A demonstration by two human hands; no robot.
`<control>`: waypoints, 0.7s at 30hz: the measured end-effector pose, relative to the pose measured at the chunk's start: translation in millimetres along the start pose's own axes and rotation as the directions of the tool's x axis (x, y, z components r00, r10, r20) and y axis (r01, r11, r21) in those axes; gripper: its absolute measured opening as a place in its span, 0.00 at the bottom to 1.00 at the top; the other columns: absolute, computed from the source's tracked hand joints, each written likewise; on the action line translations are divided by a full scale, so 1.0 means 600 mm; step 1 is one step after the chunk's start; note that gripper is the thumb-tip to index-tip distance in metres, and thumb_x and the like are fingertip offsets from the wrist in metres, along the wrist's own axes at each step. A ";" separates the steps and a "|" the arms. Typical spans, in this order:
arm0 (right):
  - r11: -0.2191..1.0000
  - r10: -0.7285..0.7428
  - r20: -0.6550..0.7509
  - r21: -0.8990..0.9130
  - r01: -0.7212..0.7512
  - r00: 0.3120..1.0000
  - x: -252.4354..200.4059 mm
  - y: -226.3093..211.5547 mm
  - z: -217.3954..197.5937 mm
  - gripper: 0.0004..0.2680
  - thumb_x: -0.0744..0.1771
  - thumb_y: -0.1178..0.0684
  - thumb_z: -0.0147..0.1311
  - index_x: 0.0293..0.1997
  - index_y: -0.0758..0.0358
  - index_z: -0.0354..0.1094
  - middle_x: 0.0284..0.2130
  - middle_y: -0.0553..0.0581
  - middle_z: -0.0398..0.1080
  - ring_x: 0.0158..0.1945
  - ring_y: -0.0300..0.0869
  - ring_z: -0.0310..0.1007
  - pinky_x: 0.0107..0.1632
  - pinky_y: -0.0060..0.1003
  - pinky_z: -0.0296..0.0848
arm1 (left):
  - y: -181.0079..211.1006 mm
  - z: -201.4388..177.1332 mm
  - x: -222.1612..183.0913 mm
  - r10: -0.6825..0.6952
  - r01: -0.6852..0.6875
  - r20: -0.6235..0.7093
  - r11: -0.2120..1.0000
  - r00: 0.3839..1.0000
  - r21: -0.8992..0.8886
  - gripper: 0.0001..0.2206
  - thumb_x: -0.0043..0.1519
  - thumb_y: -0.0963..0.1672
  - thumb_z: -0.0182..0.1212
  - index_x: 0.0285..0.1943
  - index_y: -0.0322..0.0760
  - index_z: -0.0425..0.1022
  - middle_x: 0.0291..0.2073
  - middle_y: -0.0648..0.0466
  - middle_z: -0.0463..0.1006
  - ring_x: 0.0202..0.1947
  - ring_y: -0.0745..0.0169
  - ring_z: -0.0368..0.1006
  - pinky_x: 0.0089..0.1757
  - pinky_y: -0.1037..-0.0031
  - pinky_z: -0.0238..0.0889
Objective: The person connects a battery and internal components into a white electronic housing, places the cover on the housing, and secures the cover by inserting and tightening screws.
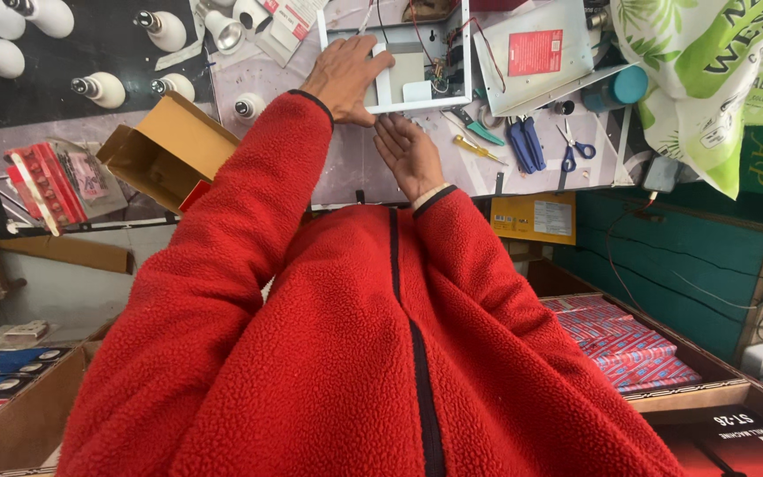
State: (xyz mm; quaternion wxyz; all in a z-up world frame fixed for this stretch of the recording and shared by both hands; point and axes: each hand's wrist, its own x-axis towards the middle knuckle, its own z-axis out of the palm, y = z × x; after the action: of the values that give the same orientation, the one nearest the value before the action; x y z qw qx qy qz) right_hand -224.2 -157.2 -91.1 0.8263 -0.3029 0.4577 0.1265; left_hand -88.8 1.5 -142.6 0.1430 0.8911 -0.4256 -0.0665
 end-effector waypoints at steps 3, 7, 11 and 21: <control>1.000 -0.005 0.001 0.013 0.005 1.000 0.011 0.000 -0.010 0.12 0.67 0.60 0.53 0.57 0.68 0.64 0.67 0.76 0.71 0.70 0.60 0.73 0.73 0.51 0.73 | -0.001 0.006 0.000 0.006 -0.006 -0.003 1.000 1.000 -0.003 0.45 0.42 0.58 0.82 0.70 0.41 0.72 0.56 0.41 0.72 0.57 0.39 0.71 0.53 0.50 0.66; 0.998 0.059 0.013 -0.012 -0.059 0.998 -0.017 -0.032 0.019 0.22 0.60 0.48 0.61 0.58 0.66 0.65 0.64 0.73 0.71 0.68 0.61 0.75 0.71 0.53 0.75 | 0.004 -0.010 0.001 -0.016 0.017 0.039 0.999 0.999 -0.044 0.48 0.41 0.58 0.84 0.72 0.40 0.70 0.58 0.40 0.71 0.59 0.37 0.71 0.55 0.48 0.66; 0.977 0.037 0.080 -0.212 -0.019 0.996 -0.021 -0.042 0.044 0.42 0.58 0.36 0.67 0.78 0.69 0.52 0.78 0.77 0.55 0.71 0.61 0.71 0.67 0.52 0.78 | 0.008 -0.013 0.002 -0.010 0.011 0.029 0.999 1.000 -0.038 0.48 0.42 0.57 0.87 0.72 0.39 0.69 0.58 0.40 0.72 0.57 0.38 0.72 0.54 0.49 0.67; 0.984 0.001 -0.017 -0.180 -0.005 1.000 0.056 -0.011 0.042 0.12 0.67 0.56 0.58 0.52 0.68 0.61 0.39 0.75 0.75 0.42 0.62 0.81 0.55 0.59 0.86 | 0.010 -0.016 0.011 -0.041 0.036 0.103 0.998 0.994 0.054 0.57 0.40 0.59 0.84 0.77 0.33 0.62 0.59 0.41 0.72 0.56 0.40 0.72 0.53 0.51 0.67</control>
State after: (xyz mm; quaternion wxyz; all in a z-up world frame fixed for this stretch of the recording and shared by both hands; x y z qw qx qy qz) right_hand -185.3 -149.0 -106.3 0.7914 -0.3768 0.4518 0.1661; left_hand -86.6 -5.4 -131.6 0.0959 0.8978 -0.4169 -0.1044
